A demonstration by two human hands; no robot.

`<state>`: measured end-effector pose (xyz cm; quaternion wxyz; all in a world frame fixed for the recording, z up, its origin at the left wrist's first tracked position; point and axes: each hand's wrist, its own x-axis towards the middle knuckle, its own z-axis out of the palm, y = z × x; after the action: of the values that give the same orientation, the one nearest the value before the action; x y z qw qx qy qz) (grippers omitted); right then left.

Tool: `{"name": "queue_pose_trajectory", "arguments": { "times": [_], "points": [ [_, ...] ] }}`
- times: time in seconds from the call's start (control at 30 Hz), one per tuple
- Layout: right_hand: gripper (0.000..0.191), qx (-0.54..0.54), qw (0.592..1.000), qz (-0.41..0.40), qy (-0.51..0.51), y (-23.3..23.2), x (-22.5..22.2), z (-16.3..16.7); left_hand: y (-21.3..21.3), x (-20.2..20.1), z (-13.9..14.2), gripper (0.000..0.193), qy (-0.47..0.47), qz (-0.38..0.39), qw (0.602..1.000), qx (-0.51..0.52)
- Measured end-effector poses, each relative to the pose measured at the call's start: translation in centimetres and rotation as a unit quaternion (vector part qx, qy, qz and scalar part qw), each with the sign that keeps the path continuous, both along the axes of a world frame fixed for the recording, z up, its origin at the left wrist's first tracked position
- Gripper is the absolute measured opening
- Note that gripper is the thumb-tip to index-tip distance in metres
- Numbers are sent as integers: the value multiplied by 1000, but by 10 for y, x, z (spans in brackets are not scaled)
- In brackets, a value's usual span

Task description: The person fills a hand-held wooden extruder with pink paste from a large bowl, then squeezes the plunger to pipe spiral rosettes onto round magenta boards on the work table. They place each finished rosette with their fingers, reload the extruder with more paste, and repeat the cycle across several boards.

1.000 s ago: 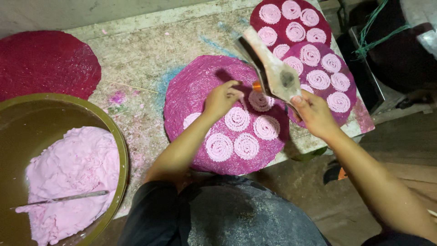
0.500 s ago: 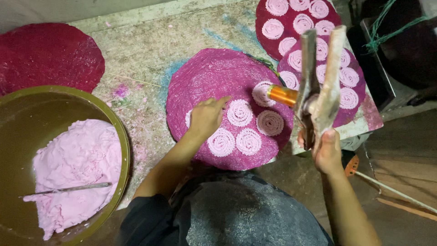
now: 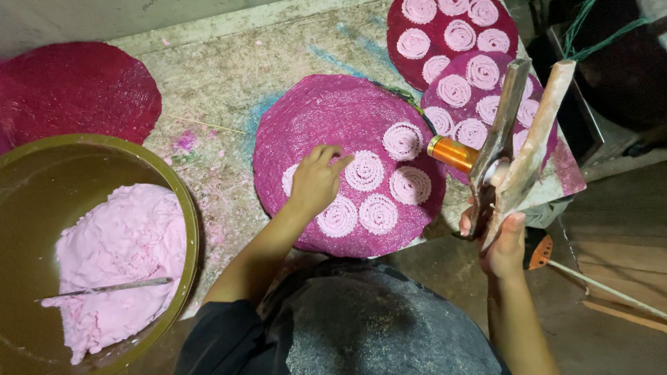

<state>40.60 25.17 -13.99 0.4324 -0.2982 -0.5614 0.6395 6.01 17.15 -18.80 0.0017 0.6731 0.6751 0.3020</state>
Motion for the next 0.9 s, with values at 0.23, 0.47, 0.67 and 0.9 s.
{"name": "queue_pose_trajectory", "arguments": {
  "times": [0.23,0.47,0.67,0.9],
  "points": [
    [92,-17,1000,3,1,-2,5,-7,11,-8,24,49,-10,16,1000,4],
    [91,-44,999,24,13,1,9,-9,9,-89,24,54,-148,306,940,-22],
    [87,-90,994,53,35,11,0,-16,-21,-79,5,52,-694,260,670,-41],
    [74,-108,990,89,-8,29,-17,-25,-97,11,-44,60,-696,203,672,149]
  ]
}}
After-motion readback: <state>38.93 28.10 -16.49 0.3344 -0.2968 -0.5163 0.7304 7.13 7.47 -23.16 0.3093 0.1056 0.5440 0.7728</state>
